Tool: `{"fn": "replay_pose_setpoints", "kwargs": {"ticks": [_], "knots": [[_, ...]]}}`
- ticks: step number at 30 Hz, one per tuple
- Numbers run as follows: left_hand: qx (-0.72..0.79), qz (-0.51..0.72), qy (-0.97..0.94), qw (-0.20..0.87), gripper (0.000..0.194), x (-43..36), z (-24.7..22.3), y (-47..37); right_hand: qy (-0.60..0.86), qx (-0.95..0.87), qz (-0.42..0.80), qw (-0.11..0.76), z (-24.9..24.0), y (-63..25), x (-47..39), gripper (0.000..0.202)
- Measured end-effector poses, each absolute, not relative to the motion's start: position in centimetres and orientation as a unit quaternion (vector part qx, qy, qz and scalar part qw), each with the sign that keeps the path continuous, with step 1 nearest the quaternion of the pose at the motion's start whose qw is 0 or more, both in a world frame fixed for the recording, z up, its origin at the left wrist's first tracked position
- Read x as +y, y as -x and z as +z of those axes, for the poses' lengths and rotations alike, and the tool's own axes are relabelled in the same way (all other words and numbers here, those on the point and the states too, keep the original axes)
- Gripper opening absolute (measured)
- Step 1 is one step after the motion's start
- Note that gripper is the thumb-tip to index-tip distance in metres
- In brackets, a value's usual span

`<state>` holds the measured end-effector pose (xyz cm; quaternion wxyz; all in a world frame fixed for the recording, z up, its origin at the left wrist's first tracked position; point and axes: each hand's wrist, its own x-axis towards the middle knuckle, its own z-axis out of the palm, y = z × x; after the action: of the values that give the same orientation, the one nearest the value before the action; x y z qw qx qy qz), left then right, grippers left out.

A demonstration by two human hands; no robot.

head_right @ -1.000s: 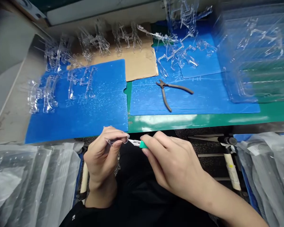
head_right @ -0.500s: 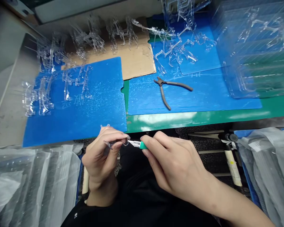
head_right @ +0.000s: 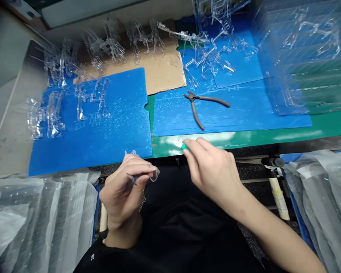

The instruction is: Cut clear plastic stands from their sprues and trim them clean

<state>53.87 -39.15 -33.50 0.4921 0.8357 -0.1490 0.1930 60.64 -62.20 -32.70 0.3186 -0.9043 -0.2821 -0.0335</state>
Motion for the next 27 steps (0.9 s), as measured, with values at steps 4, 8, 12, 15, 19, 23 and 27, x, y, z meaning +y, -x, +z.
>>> {"fn": "replay_pose_setpoints", "kwargs": {"ticks": [4, 8, 12, 15, 19, 23, 27], "knots": [[-0.11, 0.139, -0.799, 0.575, 0.011, -39.7, -33.7, -53.3, 0.893, -0.27, -0.015, 0.36, -33.7, -61.3, -61.9, 0.024], [-0.08, 0.077, -0.729, 0.676, 0.028, -40.0, -34.2, -52.9, 0.85, -0.324, 0.014, 0.416, -32.4, -60.5, -61.5, 0.031], [-0.074, 0.074, -0.725, 0.681, 0.047, -40.0, -34.6, -52.9, 0.813, -0.388, 0.052, 0.432, -31.0, -59.3, -61.3, 0.044], [-0.084, 0.087, -0.723, 0.681, 0.041, -40.0, -34.6, -52.9, 0.801, -0.415, 0.058, 0.427, -30.7, -58.7, -61.4, 0.049], [-0.099, 0.094, -0.723, 0.677, 0.037, -39.9, -34.5, -53.0, 0.809, -0.432, 0.052, 0.394, -30.8, -58.2, -61.6, 0.053], [-0.111, 0.1, -0.734, 0.662, 0.04, -40.0, -34.5, -53.1, 0.805, -0.428, 0.062, 0.406, -30.8, -58.0, -61.8, 0.054], [-0.116, 0.107, -0.741, 0.653, 0.042, -40.1, -34.5, -53.2, 0.792, -0.417, 0.093, 0.436, -30.5, -58.1, -62.1, 0.052]]}}
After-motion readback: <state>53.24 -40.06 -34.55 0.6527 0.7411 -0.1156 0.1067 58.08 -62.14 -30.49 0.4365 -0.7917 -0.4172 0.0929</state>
